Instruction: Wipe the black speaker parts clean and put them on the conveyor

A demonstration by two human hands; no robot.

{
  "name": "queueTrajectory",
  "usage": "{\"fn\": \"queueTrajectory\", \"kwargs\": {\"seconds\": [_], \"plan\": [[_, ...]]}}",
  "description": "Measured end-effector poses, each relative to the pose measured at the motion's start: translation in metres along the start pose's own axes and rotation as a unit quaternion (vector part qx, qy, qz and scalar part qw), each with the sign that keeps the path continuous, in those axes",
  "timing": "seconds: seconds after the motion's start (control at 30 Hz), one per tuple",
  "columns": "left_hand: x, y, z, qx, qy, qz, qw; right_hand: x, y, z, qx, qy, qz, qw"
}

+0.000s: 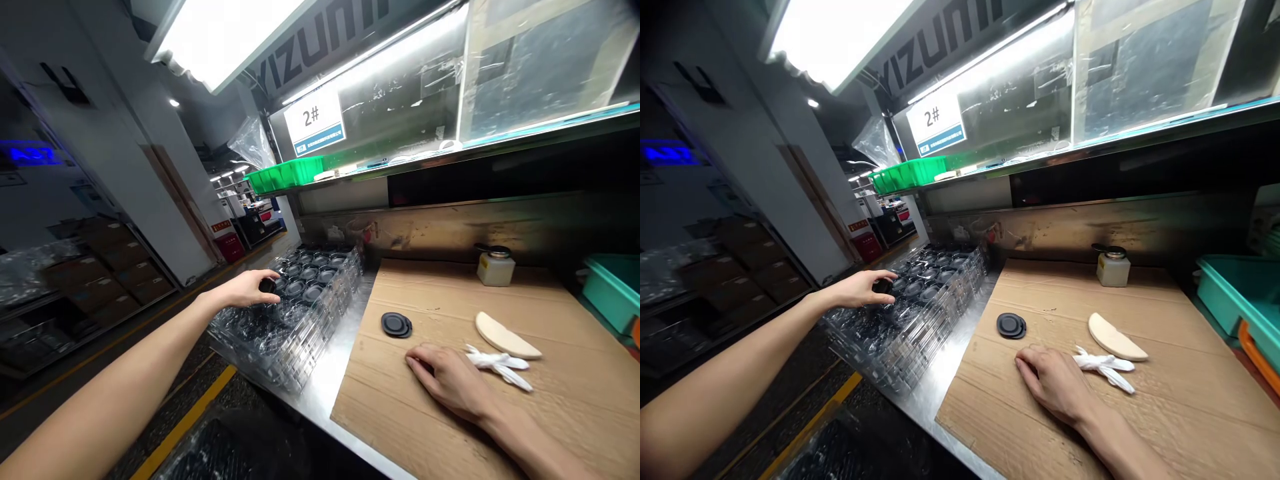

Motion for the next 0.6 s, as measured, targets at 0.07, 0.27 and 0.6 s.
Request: {"fn": "queueTrajectory", "kwargs": {"seconds": [0.07,0.27,0.6], "plan": [[-0.016,-0.003,-0.003,0.008,-0.020,-0.015,1.000,0.000,-0.001,0.000,0.004,-0.001,-0.002,1.000],[-0.039,-0.007,-0.008,0.024,-0.016,0.000,1.000,0.000,0.001,0.002,0.002,-0.004,-0.008,1.000],[-0.084,0.001,-0.014,-0.012,-0.055,-0.036,0.998,0.002,0.003,0.003,-0.003,0.003,-0.001,1.000]]}}
Point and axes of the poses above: each hand's wrist, its own z-axis towards the middle knuckle, its own y-axis out of the back of the hand, x = y × z, the point moved 7 cm from there along z, towards the middle knuckle, and after that the axes turned 13 degrees about -x, right-handed, at the moved point
